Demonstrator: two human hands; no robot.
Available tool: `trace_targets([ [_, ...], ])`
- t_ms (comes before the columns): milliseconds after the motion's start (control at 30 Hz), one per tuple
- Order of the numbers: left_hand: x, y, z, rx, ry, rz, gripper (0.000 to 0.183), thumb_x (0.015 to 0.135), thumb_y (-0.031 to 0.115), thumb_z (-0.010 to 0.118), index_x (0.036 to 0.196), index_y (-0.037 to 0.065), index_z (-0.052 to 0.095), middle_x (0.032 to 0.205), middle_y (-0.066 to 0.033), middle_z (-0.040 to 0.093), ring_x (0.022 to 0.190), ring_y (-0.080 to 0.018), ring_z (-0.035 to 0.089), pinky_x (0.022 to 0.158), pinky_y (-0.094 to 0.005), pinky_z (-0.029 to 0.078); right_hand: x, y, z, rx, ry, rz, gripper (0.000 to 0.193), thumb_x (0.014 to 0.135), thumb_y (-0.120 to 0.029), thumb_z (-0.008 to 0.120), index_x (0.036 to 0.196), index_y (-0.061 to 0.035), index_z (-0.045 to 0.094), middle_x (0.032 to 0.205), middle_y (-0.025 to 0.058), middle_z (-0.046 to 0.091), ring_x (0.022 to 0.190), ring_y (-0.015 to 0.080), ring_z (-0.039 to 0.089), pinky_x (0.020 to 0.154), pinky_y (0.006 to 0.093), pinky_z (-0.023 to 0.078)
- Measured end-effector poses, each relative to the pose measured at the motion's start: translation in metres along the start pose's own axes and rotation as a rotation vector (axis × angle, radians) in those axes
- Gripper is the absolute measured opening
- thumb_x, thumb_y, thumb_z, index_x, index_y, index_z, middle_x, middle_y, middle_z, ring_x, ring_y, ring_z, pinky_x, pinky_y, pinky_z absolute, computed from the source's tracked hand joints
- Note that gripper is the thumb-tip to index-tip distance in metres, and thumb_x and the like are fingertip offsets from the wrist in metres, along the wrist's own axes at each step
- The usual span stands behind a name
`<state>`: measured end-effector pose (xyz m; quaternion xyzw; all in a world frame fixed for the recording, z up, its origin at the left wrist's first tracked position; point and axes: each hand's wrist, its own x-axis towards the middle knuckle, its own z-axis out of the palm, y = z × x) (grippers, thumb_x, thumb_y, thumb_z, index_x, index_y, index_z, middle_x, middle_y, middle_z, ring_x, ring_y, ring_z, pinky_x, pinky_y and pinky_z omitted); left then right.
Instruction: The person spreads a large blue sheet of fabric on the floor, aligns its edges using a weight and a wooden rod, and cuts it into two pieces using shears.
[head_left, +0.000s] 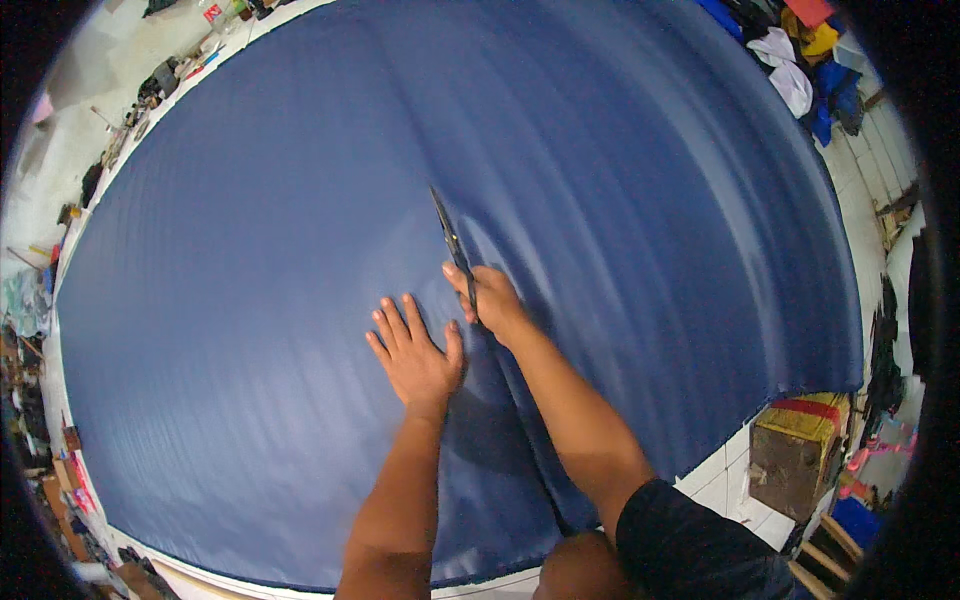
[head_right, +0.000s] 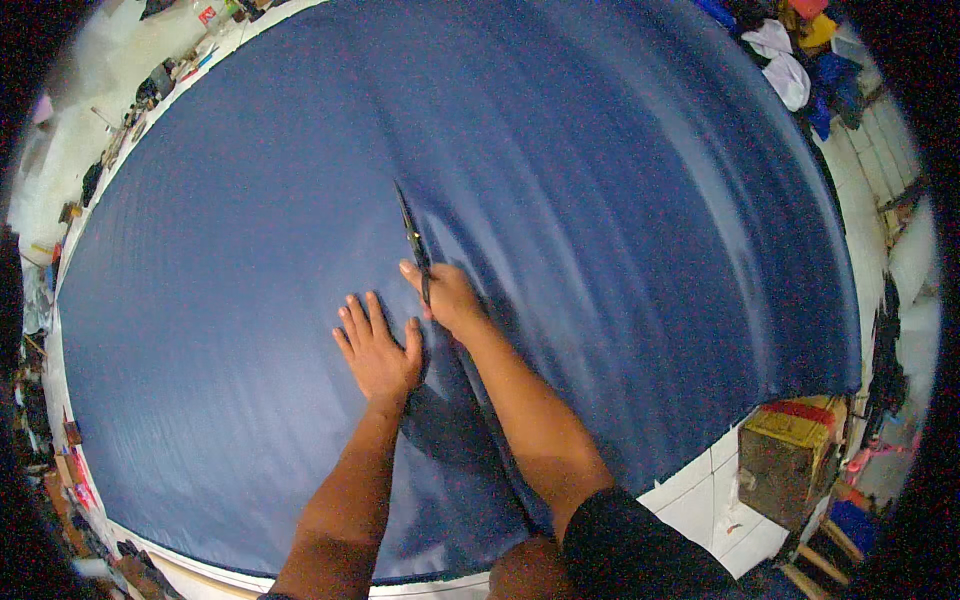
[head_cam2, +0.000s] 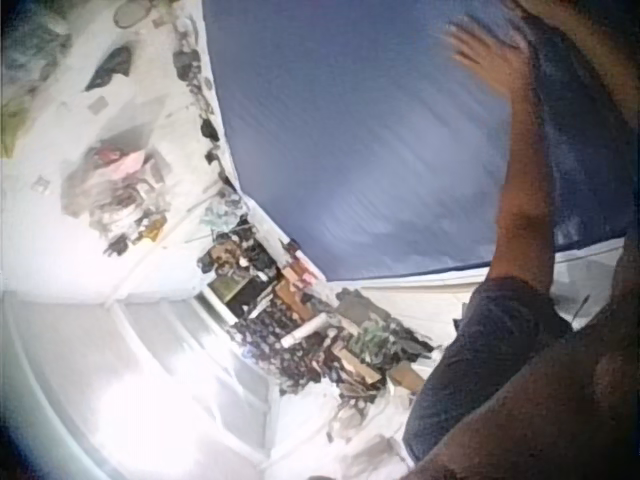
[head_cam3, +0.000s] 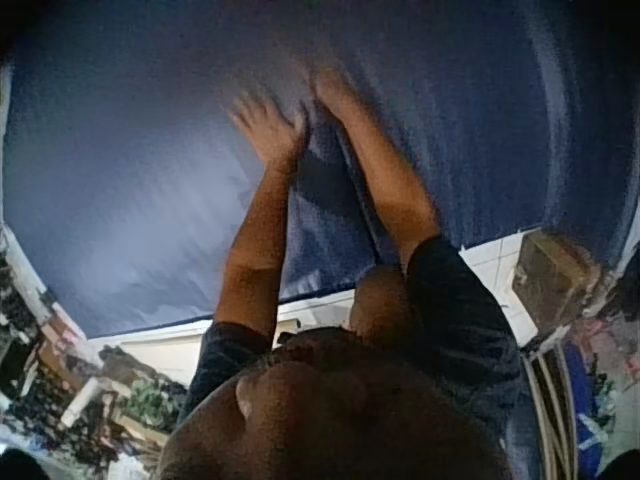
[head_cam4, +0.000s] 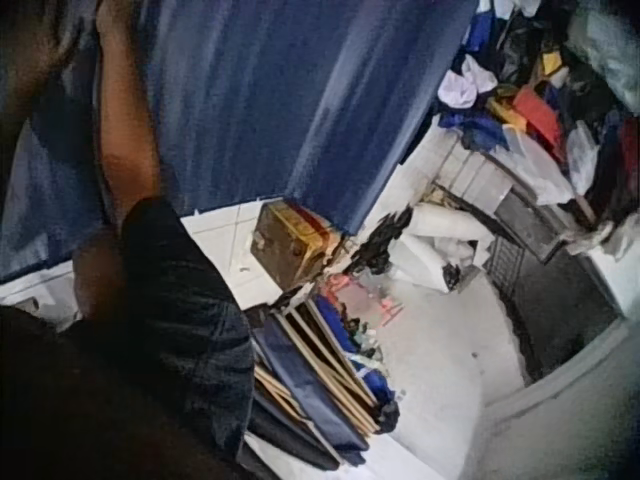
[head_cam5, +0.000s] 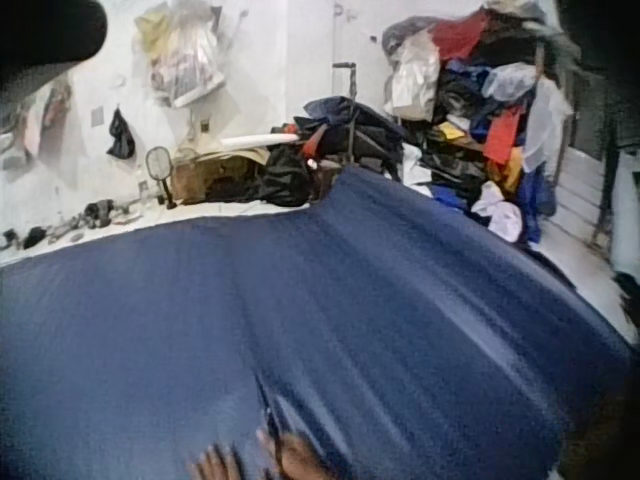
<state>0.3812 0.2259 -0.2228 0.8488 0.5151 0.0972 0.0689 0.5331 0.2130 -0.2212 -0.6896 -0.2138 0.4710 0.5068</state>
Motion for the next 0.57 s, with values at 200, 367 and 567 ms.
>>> trace_targets([
  [200,0.017,0.006,-0.01,-0.064,-0.133,-0.028,0.078,0.088,0.044,0.057,0.151,0.004,0.032,0.158,-0.0244,0.023,0.147,-0.0424,0.017,0.118,-0.0581,0.008,0.015,-0.01,0.0,-0.239,0.108,0.062,0.051,0.088,-0.052,0.067,0.074,-0.0038,0.06,0.065,0.0068,0.059,0.059,0.0197,0.056,0.057,0.0365,0.044],
  [367,0.015,0.003,-0.011,-0.03,-0.196,-0.039,0.079,0.087,0.045,0.056,0.149,0.001,0.033,0.156,-0.0284,0.024,0.146,-0.0465,0.018,0.116,-0.0618,0.008,0.015,-0.026,0.007,-0.056,0.066,0.155,0.044,0.089,-0.045,0.07,0.078,-0.0042,0.06,0.066,0.006,0.057,0.062,0.0174,0.052,0.059,0.0357,0.043],
  [567,0.017,0.0,0.003,-0.024,-0.187,-0.04,0.079,0.09,0.05,0.051,0.15,0.001,0.032,0.156,-0.0278,0.023,0.146,-0.0457,0.018,0.116,-0.0629,0.006,0.114,-0.057,0.012,-0.183,0.103,0.073,0.043,0.09,-0.046,0.069,0.072,-0.0104,0.052,0.056,-0.002,0.048,0.049,0.0118,0.047,0.049,0.0303,0.039],
])
